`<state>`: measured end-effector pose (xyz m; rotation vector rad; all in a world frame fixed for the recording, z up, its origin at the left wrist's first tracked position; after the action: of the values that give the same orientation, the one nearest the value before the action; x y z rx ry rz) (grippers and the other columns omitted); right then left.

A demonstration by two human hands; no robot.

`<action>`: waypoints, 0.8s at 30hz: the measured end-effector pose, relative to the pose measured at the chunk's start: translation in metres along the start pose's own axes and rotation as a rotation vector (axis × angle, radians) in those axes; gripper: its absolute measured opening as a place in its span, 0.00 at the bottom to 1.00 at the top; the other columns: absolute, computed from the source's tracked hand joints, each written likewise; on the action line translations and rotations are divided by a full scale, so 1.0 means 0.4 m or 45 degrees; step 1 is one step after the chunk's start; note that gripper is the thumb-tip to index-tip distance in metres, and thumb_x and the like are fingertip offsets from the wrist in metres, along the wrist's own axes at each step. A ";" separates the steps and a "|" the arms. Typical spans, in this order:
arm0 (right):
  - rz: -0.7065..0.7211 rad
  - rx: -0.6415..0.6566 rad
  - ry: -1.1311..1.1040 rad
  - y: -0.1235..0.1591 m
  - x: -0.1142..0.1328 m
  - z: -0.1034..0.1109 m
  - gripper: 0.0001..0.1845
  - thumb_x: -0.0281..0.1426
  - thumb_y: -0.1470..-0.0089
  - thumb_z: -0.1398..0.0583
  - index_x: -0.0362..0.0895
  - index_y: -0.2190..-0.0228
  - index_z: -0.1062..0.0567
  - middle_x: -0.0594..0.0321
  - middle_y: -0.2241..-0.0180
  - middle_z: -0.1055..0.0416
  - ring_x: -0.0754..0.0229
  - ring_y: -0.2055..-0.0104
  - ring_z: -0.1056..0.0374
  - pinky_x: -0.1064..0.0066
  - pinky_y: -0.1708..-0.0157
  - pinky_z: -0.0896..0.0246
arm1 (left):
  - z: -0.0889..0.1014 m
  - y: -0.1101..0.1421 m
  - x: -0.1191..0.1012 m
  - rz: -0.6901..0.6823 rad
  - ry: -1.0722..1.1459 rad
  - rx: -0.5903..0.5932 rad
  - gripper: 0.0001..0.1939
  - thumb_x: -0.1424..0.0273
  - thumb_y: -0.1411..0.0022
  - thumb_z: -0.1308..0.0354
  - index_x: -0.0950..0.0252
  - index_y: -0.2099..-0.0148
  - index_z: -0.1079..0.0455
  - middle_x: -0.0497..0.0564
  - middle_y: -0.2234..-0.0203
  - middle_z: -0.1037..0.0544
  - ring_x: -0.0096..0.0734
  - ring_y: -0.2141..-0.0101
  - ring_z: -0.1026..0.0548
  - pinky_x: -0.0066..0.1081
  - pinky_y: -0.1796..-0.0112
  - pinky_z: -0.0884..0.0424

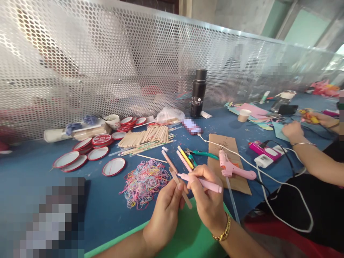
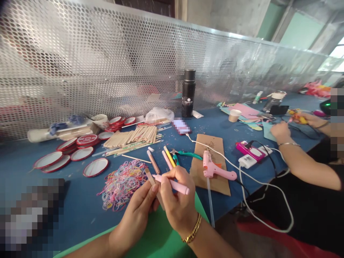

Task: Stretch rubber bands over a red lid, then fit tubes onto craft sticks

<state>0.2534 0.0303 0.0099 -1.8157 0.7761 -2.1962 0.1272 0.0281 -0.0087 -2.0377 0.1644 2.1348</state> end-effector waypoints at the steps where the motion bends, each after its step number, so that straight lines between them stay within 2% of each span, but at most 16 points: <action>1: 0.008 0.010 -0.011 0.000 0.001 -0.001 0.13 0.31 0.36 0.44 0.46 0.74 0.30 0.63 0.74 0.30 0.59 0.70 0.33 0.66 0.67 0.38 | 0.000 0.000 -0.001 -0.007 0.000 -0.001 0.24 0.49 0.30 0.49 0.62 0.71 0.36 0.43 0.80 0.38 0.28 0.77 0.42 0.28 0.75 0.44; 8: 0.046 -0.022 0.057 -0.003 0.007 0.003 0.11 0.32 0.35 0.44 0.45 0.69 0.27 0.62 0.74 0.28 0.58 0.70 0.31 0.67 0.69 0.35 | -0.001 0.000 -0.002 0.003 -0.015 -0.017 0.25 0.47 0.31 0.49 0.62 0.71 0.35 0.43 0.81 0.37 0.28 0.78 0.41 0.28 0.75 0.43; 11: 0.054 0.029 -0.007 -0.004 0.006 0.003 0.12 0.33 0.33 0.46 0.46 0.62 0.23 0.62 0.71 0.26 0.58 0.69 0.28 0.65 0.65 0.32 | -0.003 0.000 -0.003 -0.018 -0.013 -0.010 0.25 0.47 0.31 0.50 0.62 0.69 0.34 0.43 0.80 0.37 0.28 0.78 0.40 0.28 0.74 0.42; 14: 0.016 0.088 -0.082 -0.002 0.000 -0.001 0.10 0.33 0.34 0.44 0.46 0.59 0.23 0.61 0.70 0.25 0.58 0.68 0.27 0.66 0.67 0.31 | -0.004 0.001 -0.002 -0.034 -0.005 -0.009 0.25 0.48 0.30 0.50 0.62 0.70 0.35 0.43 0.80 0.38 0.28 0.77 0.41 0.28 0.75 0.43; 19: -0.041 0.072 -0.126 0.001 -0.007 -0.006 0.06 0.33 0.36 0.42 0.45 0.61 0.26 0.61 0.71 0.24 0.57 0.68 0.26 0.67 0.69 0.31 | -0.004 0.001 0.002 -0.063 -0.002 0.004 0.23 0.51 0.29 0.50 0.62 0.70 0.36 0.42 0.79 0.38 0.28 0.77 0.42 0.28 0.74 0.43; 24: -0.030 0.046 -0.148 0.000 -0.011 -0.005 0.08 0.34 0.35 0.42 0.45 0.66 0.26 0.63 0.73 0.25 0.59 0.70 0.27 0.67 0.67 0.31 | -0.003 0.000 0.004 -0.064 -0.019 0.002 0.22 0.53 0.28 0.51 0.62 0.70 0.36 0.43 0.79 0.38 0.28 0.77 0.41 0.28 0.74 0.43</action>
<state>0.2527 0.0328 0.0061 -1.9240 0.6907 -2.0830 0.1283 0.0281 -0.0105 -2.0027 0.1120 2.1189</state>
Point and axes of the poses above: each hand's wrist, its own y-axis away from the middle knuckle, its own z-axis out of the back of the hand, x = y × z, the point moved 3 cm from there along -y, towards the middle knuckle
